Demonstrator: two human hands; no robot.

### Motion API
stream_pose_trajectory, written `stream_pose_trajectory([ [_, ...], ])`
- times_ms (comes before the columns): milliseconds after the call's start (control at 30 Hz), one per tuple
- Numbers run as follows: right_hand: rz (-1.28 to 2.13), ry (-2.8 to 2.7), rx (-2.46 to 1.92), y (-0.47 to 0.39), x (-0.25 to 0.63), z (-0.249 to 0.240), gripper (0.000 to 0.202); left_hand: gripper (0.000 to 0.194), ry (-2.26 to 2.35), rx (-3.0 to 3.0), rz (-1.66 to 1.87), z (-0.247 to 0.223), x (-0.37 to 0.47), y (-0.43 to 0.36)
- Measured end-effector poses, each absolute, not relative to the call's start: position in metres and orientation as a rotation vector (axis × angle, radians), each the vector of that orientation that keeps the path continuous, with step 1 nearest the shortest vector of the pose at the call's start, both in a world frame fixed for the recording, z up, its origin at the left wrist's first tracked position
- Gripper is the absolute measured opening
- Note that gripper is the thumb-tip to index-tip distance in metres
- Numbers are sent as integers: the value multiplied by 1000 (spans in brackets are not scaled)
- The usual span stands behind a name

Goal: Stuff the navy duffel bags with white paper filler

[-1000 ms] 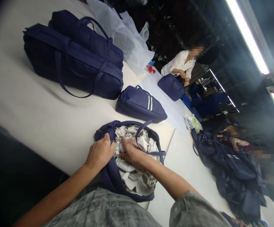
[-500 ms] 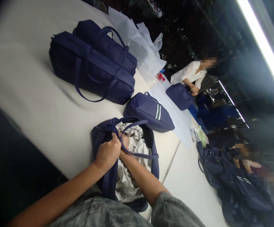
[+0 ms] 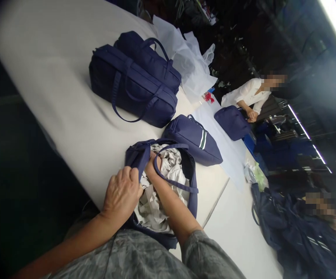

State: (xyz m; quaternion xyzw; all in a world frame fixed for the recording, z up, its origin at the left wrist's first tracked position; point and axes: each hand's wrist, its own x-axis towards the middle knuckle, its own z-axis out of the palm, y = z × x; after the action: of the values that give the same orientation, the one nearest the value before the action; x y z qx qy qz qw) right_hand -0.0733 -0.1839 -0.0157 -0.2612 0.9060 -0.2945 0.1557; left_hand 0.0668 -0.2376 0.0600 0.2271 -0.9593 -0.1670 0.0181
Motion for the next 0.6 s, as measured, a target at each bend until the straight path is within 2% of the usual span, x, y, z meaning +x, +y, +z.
stream_pose_trajectory([
  [67, -826, 2629, -836, -181, -69, -2, 21, 16, -3063, 742, -516, 61, 88, -237],
  [200, -685, 2434, -1228, -139, -41, 55, 67, 24, -3191, 762, -567, 70, 104, -239],
  [300, -453, 2222, -1325, -105, -11, 82, 73, 23, -3242, 800, -610, 75, 105, -242],
  [467, -374, 2180, -1617, -90, 3, 45, 74, 20, -3200, 790, -906, 61, 102, -250],
  [600, -534, 2230, -1745, -99, -18, 15, 68, 15, -2696, 752, -1465, 47, 80, -253],
])
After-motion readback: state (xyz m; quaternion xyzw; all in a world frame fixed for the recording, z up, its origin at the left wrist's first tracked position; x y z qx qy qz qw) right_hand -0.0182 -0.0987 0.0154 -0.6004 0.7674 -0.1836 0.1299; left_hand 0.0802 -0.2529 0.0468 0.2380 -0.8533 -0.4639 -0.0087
